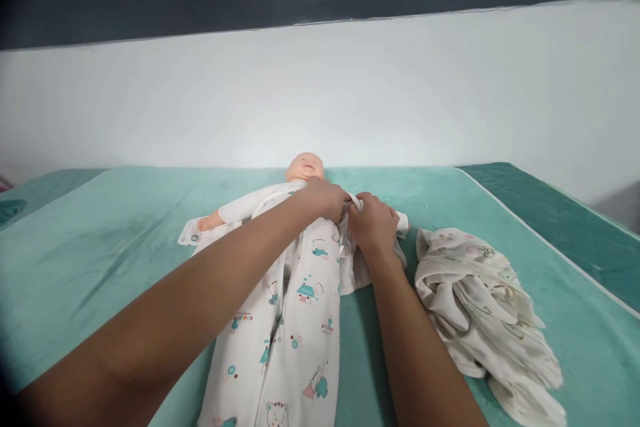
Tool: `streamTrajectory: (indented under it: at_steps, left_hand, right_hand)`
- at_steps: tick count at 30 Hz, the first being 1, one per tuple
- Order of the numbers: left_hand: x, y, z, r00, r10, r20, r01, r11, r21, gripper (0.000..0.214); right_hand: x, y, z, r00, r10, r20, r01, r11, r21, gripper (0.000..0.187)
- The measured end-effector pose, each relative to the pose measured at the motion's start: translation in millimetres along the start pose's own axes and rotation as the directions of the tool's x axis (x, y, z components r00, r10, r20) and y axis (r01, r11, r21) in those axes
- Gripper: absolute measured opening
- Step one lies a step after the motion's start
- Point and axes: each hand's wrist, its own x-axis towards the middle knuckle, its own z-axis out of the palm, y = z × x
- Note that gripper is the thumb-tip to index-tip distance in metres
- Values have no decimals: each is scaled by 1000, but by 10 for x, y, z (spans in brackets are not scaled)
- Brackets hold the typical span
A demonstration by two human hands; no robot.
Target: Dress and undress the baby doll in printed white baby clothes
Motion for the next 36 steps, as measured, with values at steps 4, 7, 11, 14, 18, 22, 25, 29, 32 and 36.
streamTrajectory:
  at_steps: [4,7,11,14,18,22,25,29,32,36]
  left_hand:
    - [-179,-170,-115,999,0,32,2,998,-66,72]
    - [-247,-274,-101,999,-2,37,5,996,-92,68]
    - [-107,-171,68,996,-8,-83,6,1000,-18,54]
    - [9,-57,161,993,-2,-118,3,1000,6,45]
    - [-28,-134,118,990,24,-136,-23,1000,10,41]
    - [-180,-346,16,980,18,-197,-15,1000,15,35]
    - [-277,-448,-10,969,9,-246,-5,1000,15,32]
    - [-406,-522,-28,961,-7,-278,17,999,33,32]
    - [-505,-591,-51,957,-31,-289,48,997,52,29]
    - [-548,-659,-41,951,-62,-301,83,995,57,25]
  right_hand:
    - [0,6,-80,998,35,55,-41,993,110,32]
    - [-2,7,-91,994,61,87,-73,988,139,34]
    - [0,8,-46,993,52,110,-68,987,144,37]
    - [5,24,-18,996,21,92,-37,984,176,37]
    - [7,59,-34,999,2,54,-16,967,255,35]
    - [8,86,-79,999,40,29,-48,924,378,32]
    - [13,100,-91,999,45,11,-45,899,436,34]
    - [42,147,-44,995,94,34,-97,835,541,35]
    - [83,200,16,990,126,60,-133,732,668,36]
    - [123,234,69,983,177,41,-149,659,737,43]
